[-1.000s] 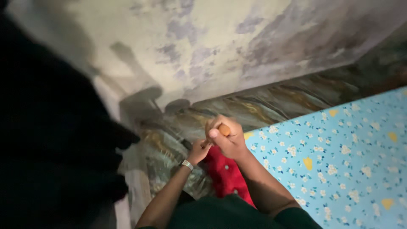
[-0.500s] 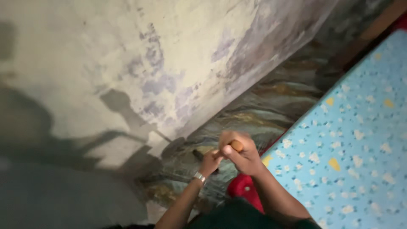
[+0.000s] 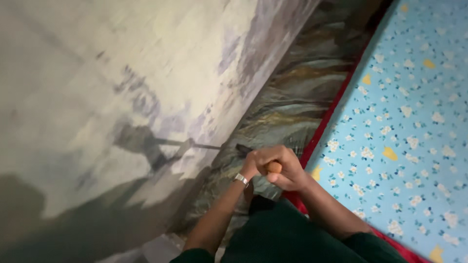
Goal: The person strikes the lower part of a wall using a hammer while moving it around a tight space between a bed and the wall.
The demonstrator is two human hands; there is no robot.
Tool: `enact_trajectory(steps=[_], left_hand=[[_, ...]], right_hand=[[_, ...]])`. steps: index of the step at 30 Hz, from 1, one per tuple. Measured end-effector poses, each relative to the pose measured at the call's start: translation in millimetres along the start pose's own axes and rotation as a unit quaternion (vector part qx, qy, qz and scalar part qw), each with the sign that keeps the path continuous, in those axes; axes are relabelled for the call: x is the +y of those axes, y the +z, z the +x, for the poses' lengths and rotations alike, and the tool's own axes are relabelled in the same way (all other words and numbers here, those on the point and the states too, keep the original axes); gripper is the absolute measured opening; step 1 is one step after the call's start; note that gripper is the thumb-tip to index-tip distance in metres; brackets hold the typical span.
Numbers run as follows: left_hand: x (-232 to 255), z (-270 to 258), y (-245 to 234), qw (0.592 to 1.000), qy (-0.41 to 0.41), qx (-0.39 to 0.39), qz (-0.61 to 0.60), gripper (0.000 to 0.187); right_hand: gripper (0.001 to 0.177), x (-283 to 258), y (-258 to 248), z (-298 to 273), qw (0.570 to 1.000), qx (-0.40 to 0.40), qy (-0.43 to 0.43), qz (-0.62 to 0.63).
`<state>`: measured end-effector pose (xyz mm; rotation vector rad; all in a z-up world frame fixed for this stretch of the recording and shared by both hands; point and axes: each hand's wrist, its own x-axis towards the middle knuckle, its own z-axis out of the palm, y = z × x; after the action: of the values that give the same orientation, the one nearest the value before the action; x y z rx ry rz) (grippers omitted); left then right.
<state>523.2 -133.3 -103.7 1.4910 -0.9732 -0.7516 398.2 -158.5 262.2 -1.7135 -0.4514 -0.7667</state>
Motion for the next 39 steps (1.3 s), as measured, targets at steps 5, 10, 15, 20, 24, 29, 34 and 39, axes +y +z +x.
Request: enact_trajectory(steps=[5,10,15,20,24,29,34,39], left_hand=[[10,79,-15,0.916,-0.222,-0.144,-0.300,0.022],[54,159,-15,0.752,-0.409,-0.244,-0.455,0.027],[65,226,1,0.770,-0.433,-0.257,-0.392,0.032],[77,269,26,0.944,0.174,-0.277,0.052,0.044],[91,298,42,0.937,0.185,-0.297,0.020,0.048],[91,343,66,0.944,0.186,-0.272,0.019,0.047],[72,413,85,0.961,0.155,-0.230,0.007,0.045],[55,499,104,0.975,0.136,-0.174,-0.004,0.045]], right_hand=[[0.031,25,-38,33,0.986,0.018,-0.065,-0.153],[0.032,55,-81,54,0.977,0.078,-0.033,-0.193],[0.031,72,-111,74,0.970,0.089,-0.036,-0.223],[0.030,74,-137,86,0.963,0.076,-0.018,-0.258],[0.028,82,-154,96,0.969,0.098,-0.004,-0.229],[0.026,103,-195,102,0.953,0.113,0.002,-0.281],[0.025,145,-250,113,0.949,0.137,0.026,-0.283],[0.022,190,-321,141,0.956,0.150,0.054,-0.247]])
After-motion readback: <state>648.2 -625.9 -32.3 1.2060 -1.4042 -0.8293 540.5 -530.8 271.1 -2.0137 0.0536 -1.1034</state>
